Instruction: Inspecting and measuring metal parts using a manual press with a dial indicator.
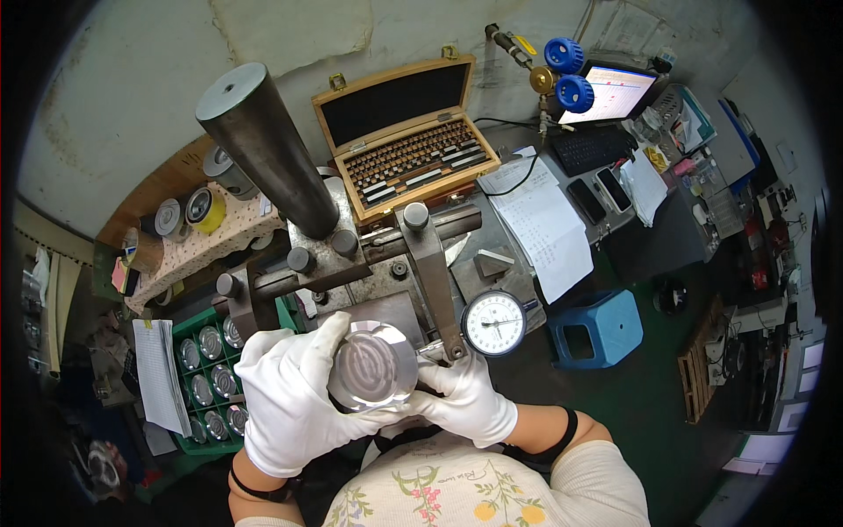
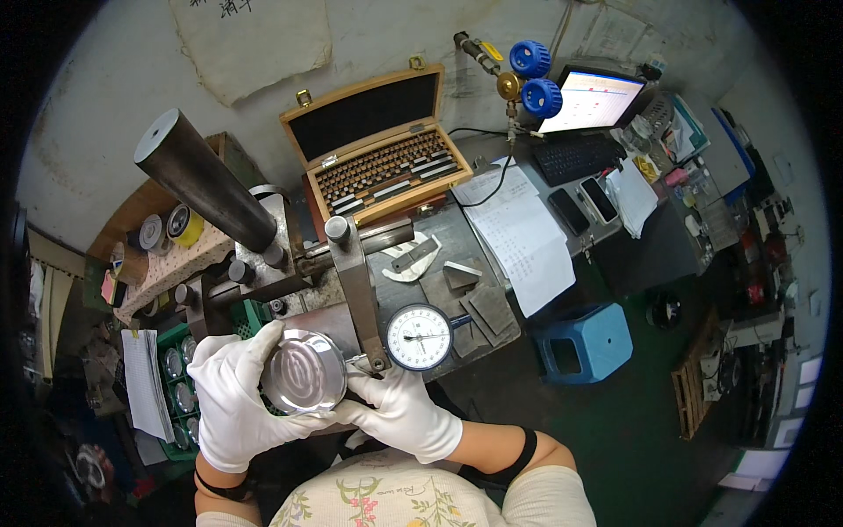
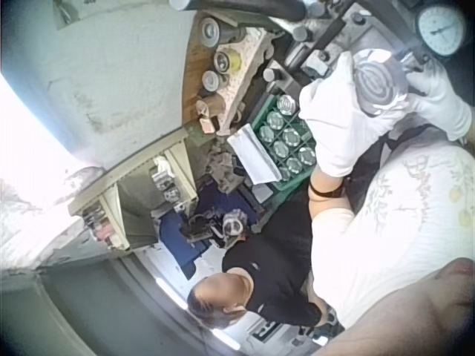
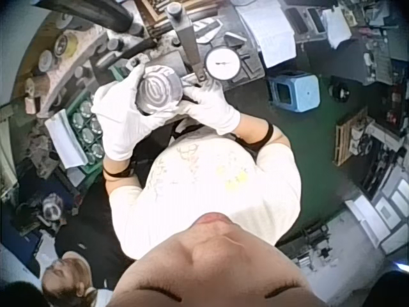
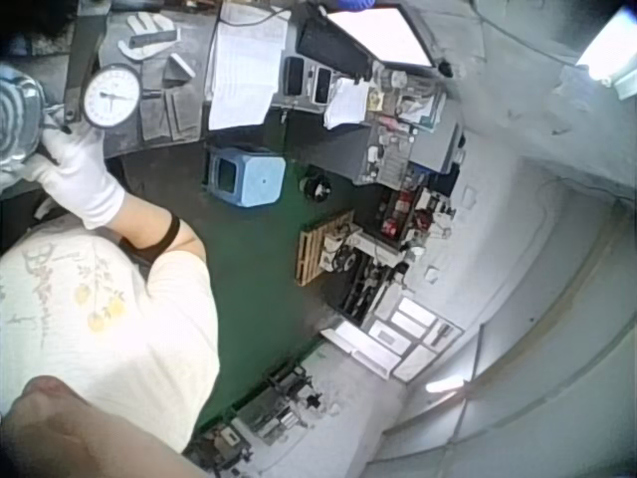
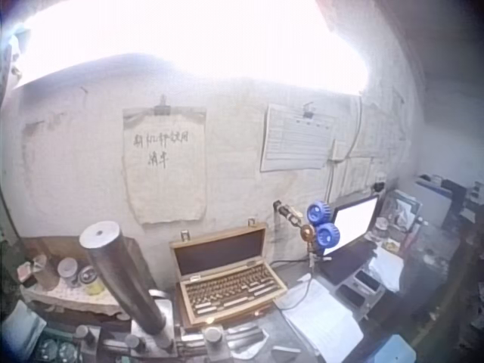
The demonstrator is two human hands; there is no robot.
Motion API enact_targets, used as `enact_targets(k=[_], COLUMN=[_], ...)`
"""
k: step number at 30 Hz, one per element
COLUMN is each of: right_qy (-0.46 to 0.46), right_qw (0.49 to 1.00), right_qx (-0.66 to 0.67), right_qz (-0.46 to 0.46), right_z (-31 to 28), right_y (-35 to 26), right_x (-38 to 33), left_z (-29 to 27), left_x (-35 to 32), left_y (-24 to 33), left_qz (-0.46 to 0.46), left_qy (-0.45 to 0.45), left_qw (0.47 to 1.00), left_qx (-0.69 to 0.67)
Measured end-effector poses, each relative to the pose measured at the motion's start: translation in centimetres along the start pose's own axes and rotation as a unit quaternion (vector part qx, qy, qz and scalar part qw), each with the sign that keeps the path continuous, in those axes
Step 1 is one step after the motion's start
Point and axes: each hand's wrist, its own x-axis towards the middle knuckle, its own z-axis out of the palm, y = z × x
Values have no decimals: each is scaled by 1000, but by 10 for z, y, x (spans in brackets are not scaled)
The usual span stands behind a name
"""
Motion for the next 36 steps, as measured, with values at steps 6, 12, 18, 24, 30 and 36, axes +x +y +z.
enact_targets(k=[6, 12, 18, 24, 30, 36], right_qy=[47, -9, -18, -7, 1, -25], right_qw=[998, 1000, 999, 1000, 1000, 998], right_qx=[-39, -26, -48, -19, 12, 57], right_qz=[-20, 16, 7, -9, -11, 6], right_z=[2, 0, -2, 3, 5, 13], right_y=[-1, 1, -1, 7, 8, 19], right_x=[5, -2, -1, -1, -3, -12], left_z=[0, 5, 5, 0, 0, -2], left_x=[-1, -11, -13, -12, -13, -13], left_y=[1, -2, -1, 0, 3, 3], left_qz=[-9, -17, -22, -32, -40, -40], left_qy=[-2, -20, -26, -59, -82, -89], left_qw=[1000, 1000, 999, 997, 994, 992], left_qx=[0, 17, 27, 49, 59, 77])
